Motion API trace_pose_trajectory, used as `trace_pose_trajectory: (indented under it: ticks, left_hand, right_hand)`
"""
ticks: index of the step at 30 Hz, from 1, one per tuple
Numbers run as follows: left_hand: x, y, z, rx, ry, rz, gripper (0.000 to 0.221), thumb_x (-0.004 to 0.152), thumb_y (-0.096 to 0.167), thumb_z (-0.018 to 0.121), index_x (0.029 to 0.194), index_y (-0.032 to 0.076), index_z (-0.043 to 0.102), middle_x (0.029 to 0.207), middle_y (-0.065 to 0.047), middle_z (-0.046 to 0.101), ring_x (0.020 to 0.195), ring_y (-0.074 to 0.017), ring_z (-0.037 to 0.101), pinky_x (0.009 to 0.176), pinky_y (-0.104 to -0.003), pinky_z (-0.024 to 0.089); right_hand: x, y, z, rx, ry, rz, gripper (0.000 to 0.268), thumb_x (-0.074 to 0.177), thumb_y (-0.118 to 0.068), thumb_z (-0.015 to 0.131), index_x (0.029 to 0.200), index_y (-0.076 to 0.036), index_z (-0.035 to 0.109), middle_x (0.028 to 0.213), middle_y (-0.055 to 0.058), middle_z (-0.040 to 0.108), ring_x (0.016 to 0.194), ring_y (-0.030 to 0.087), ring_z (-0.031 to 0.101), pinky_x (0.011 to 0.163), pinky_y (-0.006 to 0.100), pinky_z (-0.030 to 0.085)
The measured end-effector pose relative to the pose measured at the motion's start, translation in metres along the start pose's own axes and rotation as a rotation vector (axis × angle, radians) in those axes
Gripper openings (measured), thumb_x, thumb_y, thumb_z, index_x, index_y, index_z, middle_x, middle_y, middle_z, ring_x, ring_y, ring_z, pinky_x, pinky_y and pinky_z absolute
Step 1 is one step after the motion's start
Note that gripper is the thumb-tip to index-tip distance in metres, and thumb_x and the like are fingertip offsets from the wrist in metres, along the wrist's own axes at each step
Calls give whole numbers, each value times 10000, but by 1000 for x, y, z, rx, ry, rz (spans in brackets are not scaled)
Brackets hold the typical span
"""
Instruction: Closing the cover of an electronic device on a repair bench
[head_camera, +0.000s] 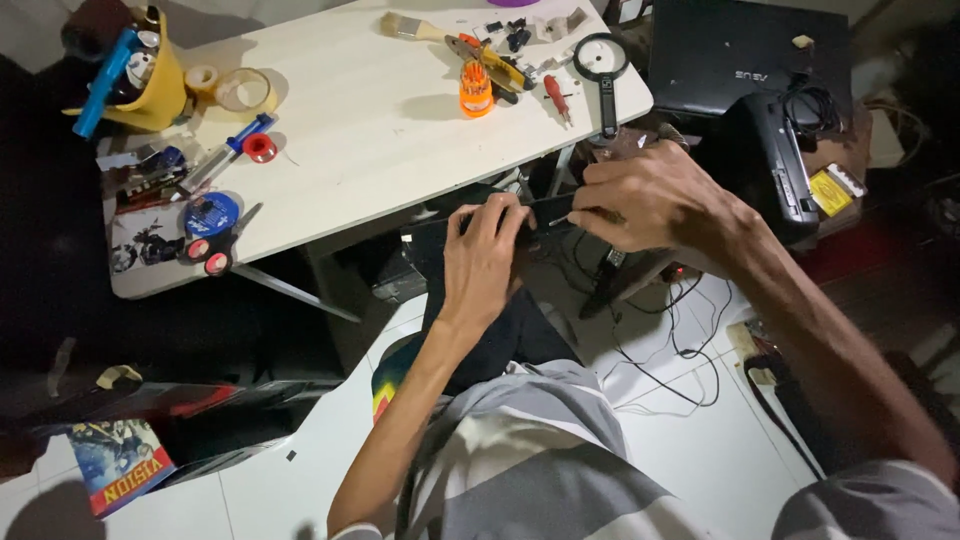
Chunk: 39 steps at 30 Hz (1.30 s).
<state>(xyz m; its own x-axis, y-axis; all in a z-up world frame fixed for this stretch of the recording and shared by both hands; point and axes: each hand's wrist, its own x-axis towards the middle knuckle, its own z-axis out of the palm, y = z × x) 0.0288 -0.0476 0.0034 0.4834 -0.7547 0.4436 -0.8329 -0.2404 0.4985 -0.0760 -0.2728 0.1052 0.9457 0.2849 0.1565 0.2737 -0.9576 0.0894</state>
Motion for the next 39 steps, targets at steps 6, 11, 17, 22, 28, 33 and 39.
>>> trace_pose_trajectory:
  ticks: [6,11,17,22,28,33,39]
  left_hand:
    - [-10,11,0,231,251,21,335,942,258,781,1185,100,613,1141,-31,613,1131,-179,595,1188,-418,357]
    - [-19,-1,16,393,304,105,443,885,350,831,1222,132,642,1158,9,636,1127,-148,631,1146,-446,426]
    - [-21,27,-4,507,200,14,554,866,392,819,1336,200,597,1254,18,597,930,-148,740,849,-298,612]
    - [-14,6,8,396,-61,-102,871,701,540,795,1458,178,565,1233,-8,666,669,-292,739,559,-393,605]
    - [1,22,-6,412,-48,-80,689,699,396,770,1276,24,705,1076,-116,765,593,-333,732,530,-402,603]
    - [1,33,-9,365,4,-179,640,679,295,731,1239,-13,710,1087,-160,770,626,-398,737,552,-468,610]
    - [7,64,-37,227,90,-238,638,748,348,727,1205,-96,708,1009,-242,756,677,-453,734,579,-494,613]
  right_hand:
    - [-23,-5,49,614,366,430,286,979,-289,779,1170,-79,742,918,162,711,755,315,694,602,411,545]
    - [-23,-63,90,1057,498,638,378,985,-211,743,1327,-64,676,983,95,713,776,145,599,570,309,530]
    - [-9,-103,101,1477,751,876,412,1039,-182,638,1423,-48,580,747,30,520,574,88,472,426,190,340]
    - [4,-114,115,1537,862,972,355,1054,-212,612,1384,-80,626,736,-9,491,592,94,524,432,180,350]
    - [10,-126,121,1458,874,952,428,1024,-200,665,1436,-95,611,642,50,503,541,111,501,417,222,352]
    - [17,-140,87,1440,814,950,502,990,-153,662,1482,-117,570,608,25,515,479,98,463,399,214,380]
    - [21,-133,64,1357,830,844,508,990,-181,631,1478,-60,564,964,111,578,822,189,497,680,322,388]
